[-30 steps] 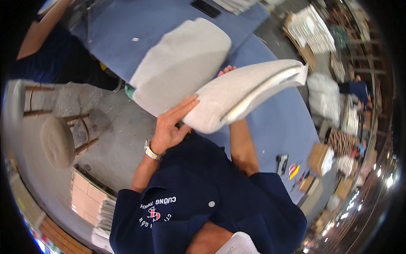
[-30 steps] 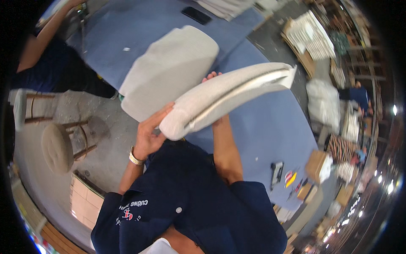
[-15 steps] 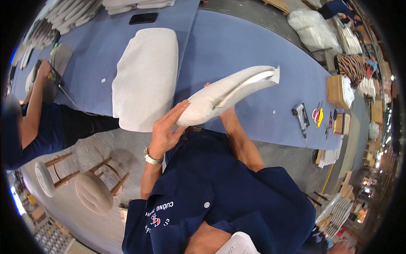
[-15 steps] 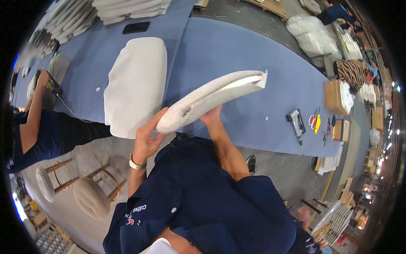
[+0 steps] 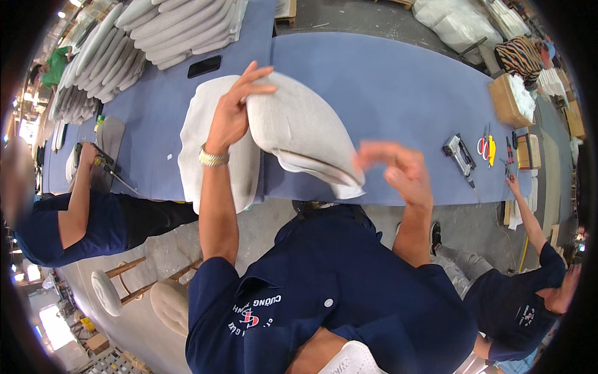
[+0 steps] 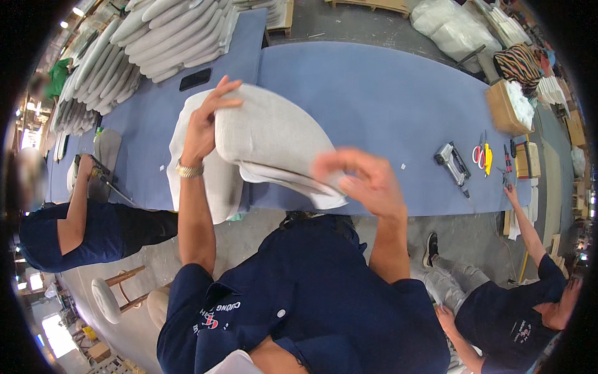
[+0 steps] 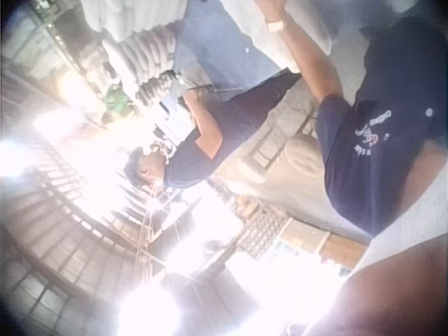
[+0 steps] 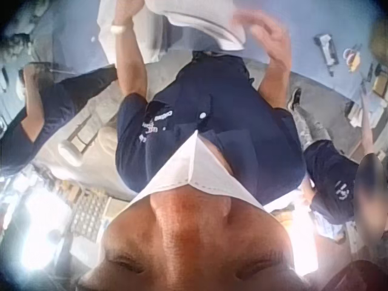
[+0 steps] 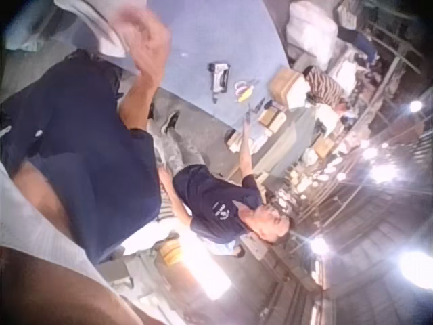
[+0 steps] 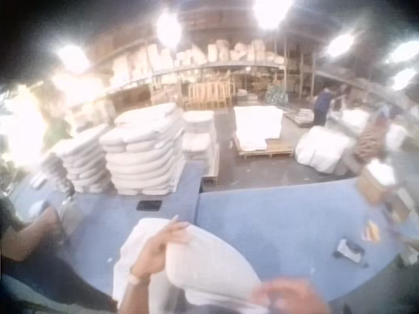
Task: The person staples the edges of a white cushion cover using a pneumatic staple gun, then trims excess fabric with a utility knife. The person places the finished cushion on a stack and repeats the process with another cushion cover.
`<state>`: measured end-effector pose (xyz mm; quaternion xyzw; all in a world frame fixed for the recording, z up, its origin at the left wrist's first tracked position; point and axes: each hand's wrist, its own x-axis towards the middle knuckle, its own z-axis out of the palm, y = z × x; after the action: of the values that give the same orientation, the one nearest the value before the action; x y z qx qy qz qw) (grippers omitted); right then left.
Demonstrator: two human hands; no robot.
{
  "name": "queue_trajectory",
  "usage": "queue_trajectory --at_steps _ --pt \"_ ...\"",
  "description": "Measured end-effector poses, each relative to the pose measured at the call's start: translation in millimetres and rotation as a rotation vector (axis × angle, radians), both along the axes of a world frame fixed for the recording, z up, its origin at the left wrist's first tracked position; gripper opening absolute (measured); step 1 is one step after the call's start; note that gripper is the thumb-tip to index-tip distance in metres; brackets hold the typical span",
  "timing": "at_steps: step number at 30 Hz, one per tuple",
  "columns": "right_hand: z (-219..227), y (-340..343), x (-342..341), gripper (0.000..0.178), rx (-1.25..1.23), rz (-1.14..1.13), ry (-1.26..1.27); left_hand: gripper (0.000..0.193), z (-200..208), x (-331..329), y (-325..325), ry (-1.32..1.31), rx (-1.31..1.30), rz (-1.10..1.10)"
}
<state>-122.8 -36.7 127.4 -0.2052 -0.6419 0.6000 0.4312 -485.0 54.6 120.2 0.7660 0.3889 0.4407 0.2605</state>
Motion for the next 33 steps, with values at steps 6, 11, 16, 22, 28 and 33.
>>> queue_trajectory --at_steps 6,11,16,22,28,33 --pt "-23 58 -42 0.094 0.471 -0.52 -0.435 0.045 -4 125 41 -0.288 0.133 0.165" --pt "-59 67 -13 0.108 0.524 -0.642 -0.318 0.059 -34 205 -30 -0.578 -0.075 0.072" --pt "-54 50 0 0.112 0.586 -0.558 -0.312 0.073 -28 236 -61 -0.486 -0.043 0.089" --pt "-17 18 28 0.112 0.296 -0.384 -0.362 0.06 29 236 -61 -0.228 -0.274 0.217" --pt "-85 14 78 0.104 -0.302 -0.16 -0.213 0.075 -28 258 -21 0.244 -0.851 0.244" --pt "-173 22 117 0.087 -0.373 -0.346 -0.403 0.07 -116 285 -16 0.132 -0.962 0.197"
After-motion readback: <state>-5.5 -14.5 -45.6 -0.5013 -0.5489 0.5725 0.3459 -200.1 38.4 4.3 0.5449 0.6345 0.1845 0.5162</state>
